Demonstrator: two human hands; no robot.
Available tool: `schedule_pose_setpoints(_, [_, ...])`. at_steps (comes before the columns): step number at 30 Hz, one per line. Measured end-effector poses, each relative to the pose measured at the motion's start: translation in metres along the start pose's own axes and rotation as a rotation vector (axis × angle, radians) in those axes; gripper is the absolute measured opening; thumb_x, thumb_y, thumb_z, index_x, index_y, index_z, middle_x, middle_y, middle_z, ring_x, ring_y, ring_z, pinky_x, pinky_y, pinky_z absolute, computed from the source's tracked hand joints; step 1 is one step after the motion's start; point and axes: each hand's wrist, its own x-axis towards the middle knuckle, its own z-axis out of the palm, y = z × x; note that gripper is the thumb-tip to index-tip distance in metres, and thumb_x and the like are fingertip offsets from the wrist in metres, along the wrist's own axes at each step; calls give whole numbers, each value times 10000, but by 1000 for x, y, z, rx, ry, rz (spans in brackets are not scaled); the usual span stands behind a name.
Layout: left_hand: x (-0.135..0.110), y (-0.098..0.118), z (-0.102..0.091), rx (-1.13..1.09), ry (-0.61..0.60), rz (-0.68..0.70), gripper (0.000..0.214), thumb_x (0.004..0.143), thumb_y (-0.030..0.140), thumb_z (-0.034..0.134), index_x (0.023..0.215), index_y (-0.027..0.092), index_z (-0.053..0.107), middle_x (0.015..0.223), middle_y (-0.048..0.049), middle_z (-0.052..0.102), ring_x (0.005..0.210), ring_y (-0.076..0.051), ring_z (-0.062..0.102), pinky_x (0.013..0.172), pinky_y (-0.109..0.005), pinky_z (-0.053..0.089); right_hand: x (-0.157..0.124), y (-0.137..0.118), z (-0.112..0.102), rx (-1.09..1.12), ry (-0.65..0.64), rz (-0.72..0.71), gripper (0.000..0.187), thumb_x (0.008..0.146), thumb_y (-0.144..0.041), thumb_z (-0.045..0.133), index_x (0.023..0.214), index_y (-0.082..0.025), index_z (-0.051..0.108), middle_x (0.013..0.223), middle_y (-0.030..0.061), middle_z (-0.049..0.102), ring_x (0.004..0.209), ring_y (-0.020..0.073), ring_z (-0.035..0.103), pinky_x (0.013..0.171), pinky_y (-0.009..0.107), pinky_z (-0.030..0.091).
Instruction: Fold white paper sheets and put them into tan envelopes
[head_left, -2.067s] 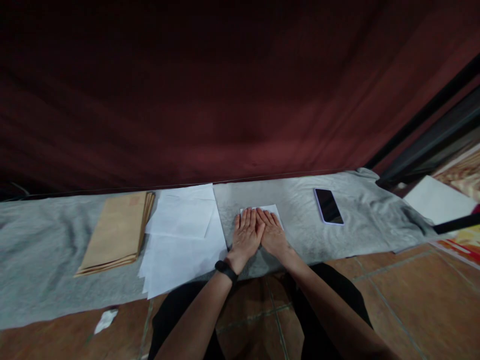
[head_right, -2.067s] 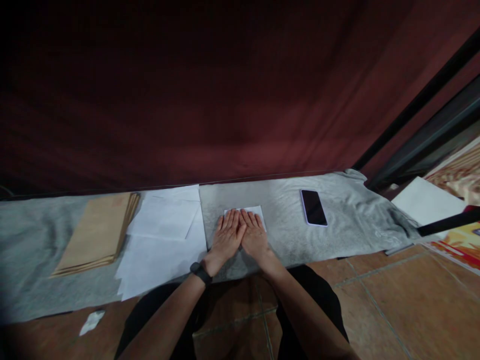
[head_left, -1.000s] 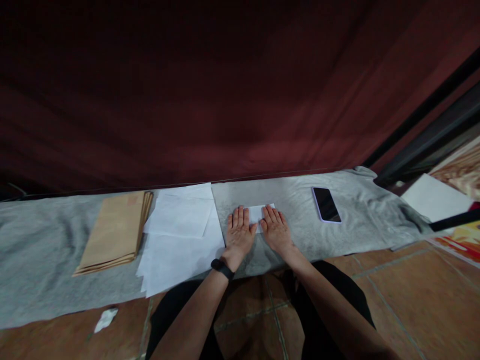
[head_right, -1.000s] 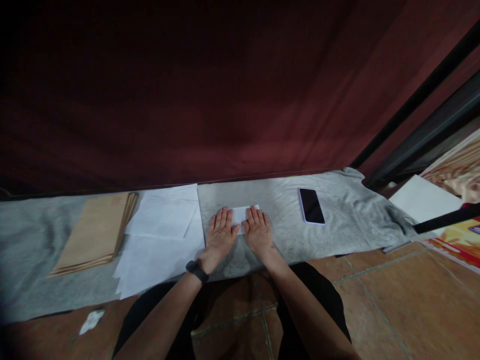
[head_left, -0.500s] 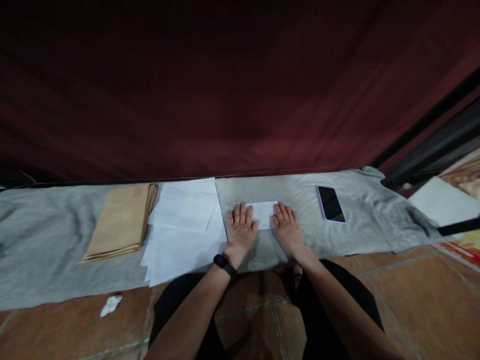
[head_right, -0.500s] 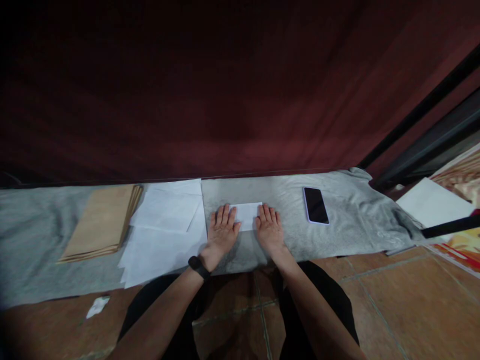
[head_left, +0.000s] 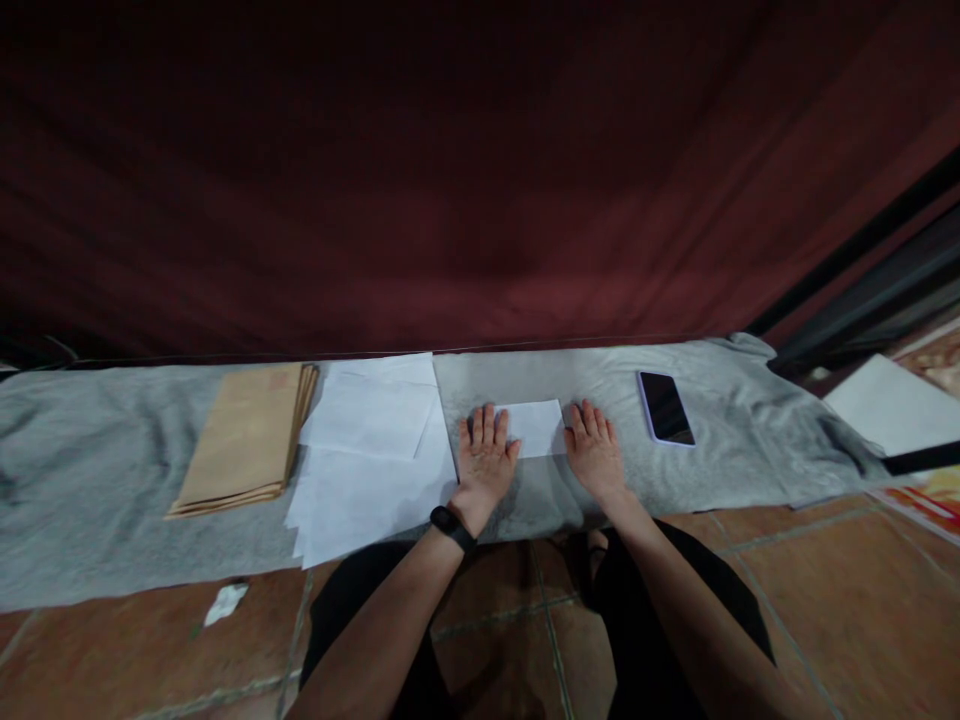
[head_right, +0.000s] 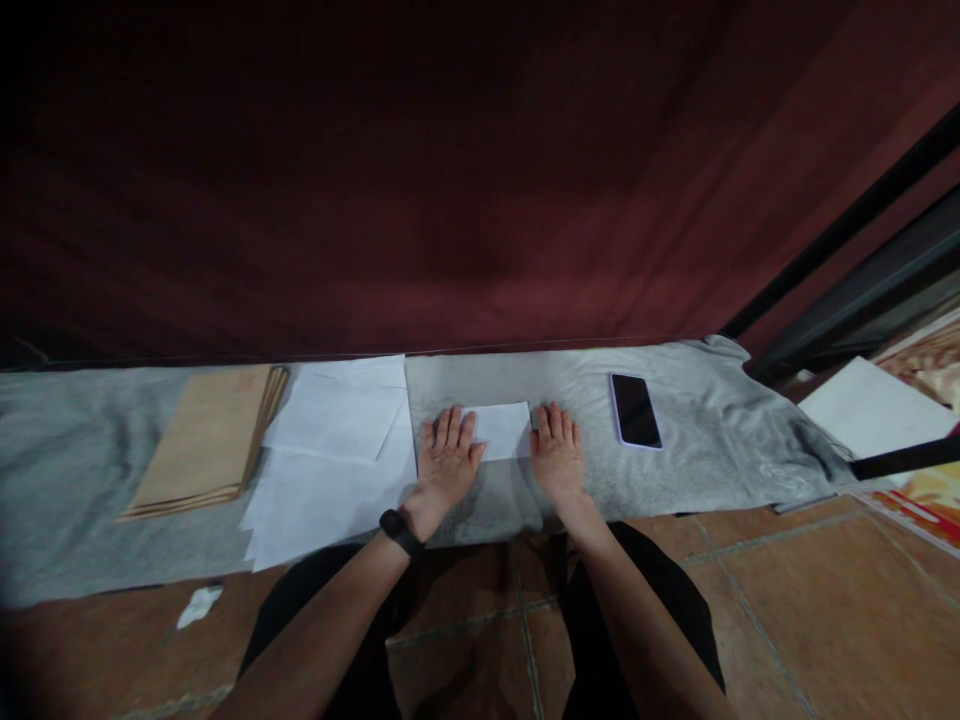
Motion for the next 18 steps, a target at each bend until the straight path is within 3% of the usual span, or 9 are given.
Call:
schedule_pose_setpoints(5, [0, 0, 1, -22, -25, -15, 590, 1012, 427, 357, 1542, 168, 339, 1633, -131, 284, 1515, -301, 229, 1237, -540, 131, 1, -9, -1, 107, 52, -69, 551, 1018, -266, 327, 1546, -110, 335, 1611, 160, 313, 1483, 306, 297, 1178, 526, 272])
schedule_pose_setpoints(12, [0, 2, -1, -24, -53, -27, 576, 1017, 382, 327, 1551, 167, 323, 1638, -127, 270, 1518, -298, 216, 1232, -539, 139, -12, -42, -9, 241, -81, -347, 519, 1053, -333, 306, 1532, -149, 383, 1603, 90, 345, 1486, 231, 307, 1214, 441, 271])
schedule_pose_setpoints(18, [1, 1, -3, 1, -55, -18, 574, 1013, 385, 332, 1546, 172, 333, 1630, -128, 294, 1512, -303, 236, 1225, -545, 162, -23, -45, -10, 195, -103, -353, 505, 1063, -373, 323, 1525, -182, 399, 1601, 72, 345, 1477, 219, 327, 1225, 427, 243])
